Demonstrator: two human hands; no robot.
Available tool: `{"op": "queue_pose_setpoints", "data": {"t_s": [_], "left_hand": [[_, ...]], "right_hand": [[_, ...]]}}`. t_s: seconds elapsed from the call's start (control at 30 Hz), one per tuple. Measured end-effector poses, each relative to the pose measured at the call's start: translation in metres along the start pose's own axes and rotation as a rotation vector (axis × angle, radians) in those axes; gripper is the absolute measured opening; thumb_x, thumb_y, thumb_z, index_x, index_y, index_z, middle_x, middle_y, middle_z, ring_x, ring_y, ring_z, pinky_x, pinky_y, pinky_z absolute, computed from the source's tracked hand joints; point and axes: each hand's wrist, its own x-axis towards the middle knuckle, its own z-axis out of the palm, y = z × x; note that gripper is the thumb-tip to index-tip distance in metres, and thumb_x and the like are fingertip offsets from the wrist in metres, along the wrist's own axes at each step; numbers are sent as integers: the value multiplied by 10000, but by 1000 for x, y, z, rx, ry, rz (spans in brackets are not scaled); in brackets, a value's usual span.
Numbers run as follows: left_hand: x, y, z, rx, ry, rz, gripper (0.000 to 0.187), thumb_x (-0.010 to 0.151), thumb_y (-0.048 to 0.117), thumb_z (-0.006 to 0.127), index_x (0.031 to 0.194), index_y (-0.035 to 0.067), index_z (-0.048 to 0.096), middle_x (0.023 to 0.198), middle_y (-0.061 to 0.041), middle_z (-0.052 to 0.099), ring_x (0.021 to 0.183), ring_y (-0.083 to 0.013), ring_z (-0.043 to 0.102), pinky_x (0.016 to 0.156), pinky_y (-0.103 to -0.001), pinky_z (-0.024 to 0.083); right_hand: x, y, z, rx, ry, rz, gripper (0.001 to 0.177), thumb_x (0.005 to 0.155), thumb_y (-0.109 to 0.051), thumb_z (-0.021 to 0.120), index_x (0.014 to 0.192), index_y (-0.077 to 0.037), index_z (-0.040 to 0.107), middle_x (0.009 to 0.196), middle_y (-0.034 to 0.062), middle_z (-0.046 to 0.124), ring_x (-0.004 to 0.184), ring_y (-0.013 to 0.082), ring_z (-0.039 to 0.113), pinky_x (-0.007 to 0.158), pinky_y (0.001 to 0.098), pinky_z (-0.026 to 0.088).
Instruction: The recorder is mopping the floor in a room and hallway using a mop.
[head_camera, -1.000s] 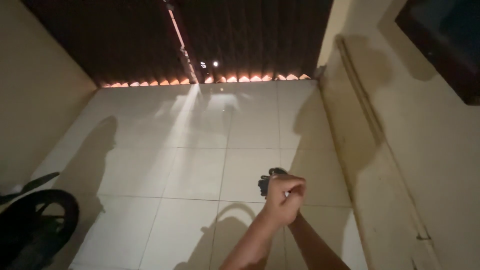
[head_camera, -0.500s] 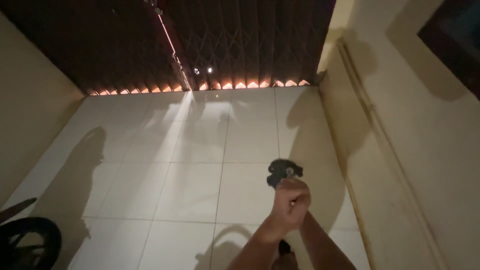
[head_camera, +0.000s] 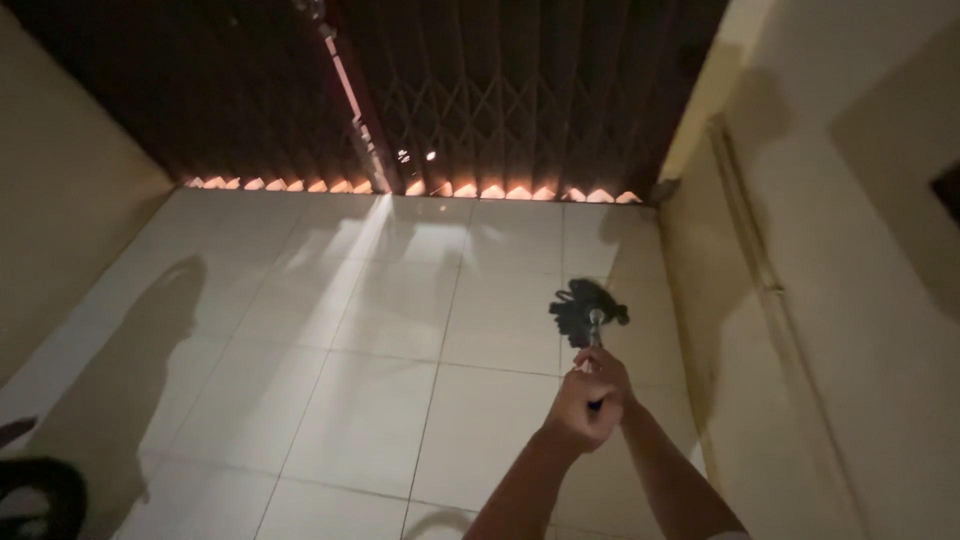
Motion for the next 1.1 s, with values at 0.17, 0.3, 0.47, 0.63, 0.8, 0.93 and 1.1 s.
{"op": "queue_pose_setpoints", "data": {"t_s": [0.17, 0.3, 0.47, 0.63, 0.8, 0.93, 1.1], "left_hand": [[4, 114, -84, -69, 118, 252, 110, 817, 18, 594, 718, 9, 545, 688, -140, 522, 699, -273, 508, 693, -368, 462], [5, 159, -136, -222, 170, 205, 96, 831, 10, 533, 738, -13, 522, 711, -143, 527, 715, -271, 507, 709, -375, 461], [1, 172, -186, -115, 120, 84, 109, 825, 66, 568, 748, -12, 565, 701, -152, 576, 665, -278, 581, 639, -380, 456], [4, 133, -229, -6, 160, 80, 185, 828, 57, 554, 674, 11, 464, 643, -135, 486, 618, -286, 497, 621, -379, 402], [13, 95, -287, 29, 264, 132, 184, 818, 47, 541, 672, 1, 439, 656, -141, 459, 624, -283, 478, 608, -382, 386], [15, 41, -307, -198, 739, 73, 235, 840, 105, 444, 649, -21, 499, 606, -118, 521, 538, -193, 480, 501, -353, 374], [35, -3, -349, -583, 928, 249, 304, 919, 94, 420, 620, 57, 380, 573, -44, 409, 495, -152, 341, 483, -341, 284]], "right_hand": [[27, 9, 38, -195, 47, 389, 111, 860, -121, 699, 801, -40, 651, 716, 9, 667, 628, 127, 588, 550, 340, 490], [37, 68, 86, 91, -27, -192, 153, 955, -126, 664, 812, -77, 639, 806, -23, 619, 720, 99, 602, 621, 313, 504], [75, 42, 152, 909, -218, 257, 111, 960, -158, 630, 908, -61, 625, 913, 19, 621, 896, 143, 623, 790, 366, 522], [122, 21, 205, 620, -174, 98, 156, 896, -187, 606, 991, -73, 657, 980, -8, 632, 927, 114, 617, 832, 363, 521], [179, 106, 270, -30, -182, -290, 122, 853, -173, 698, 898, -63, 673, 857, 10, 648, 805, 155, 641, 720, 350, 527], [221, 137, 294, -236, -340, -148, 197, 833, -103, 708, 794, -14, 538, 749, 138, 450, 689, 244, 498, 610, 373, 441], [282, 78, 293, -272, -445, 56, 252, 785, -74, 710, 635, -40, 511, 569, 168, 442, 553, 229, 462, 525, 406, 388]]}}
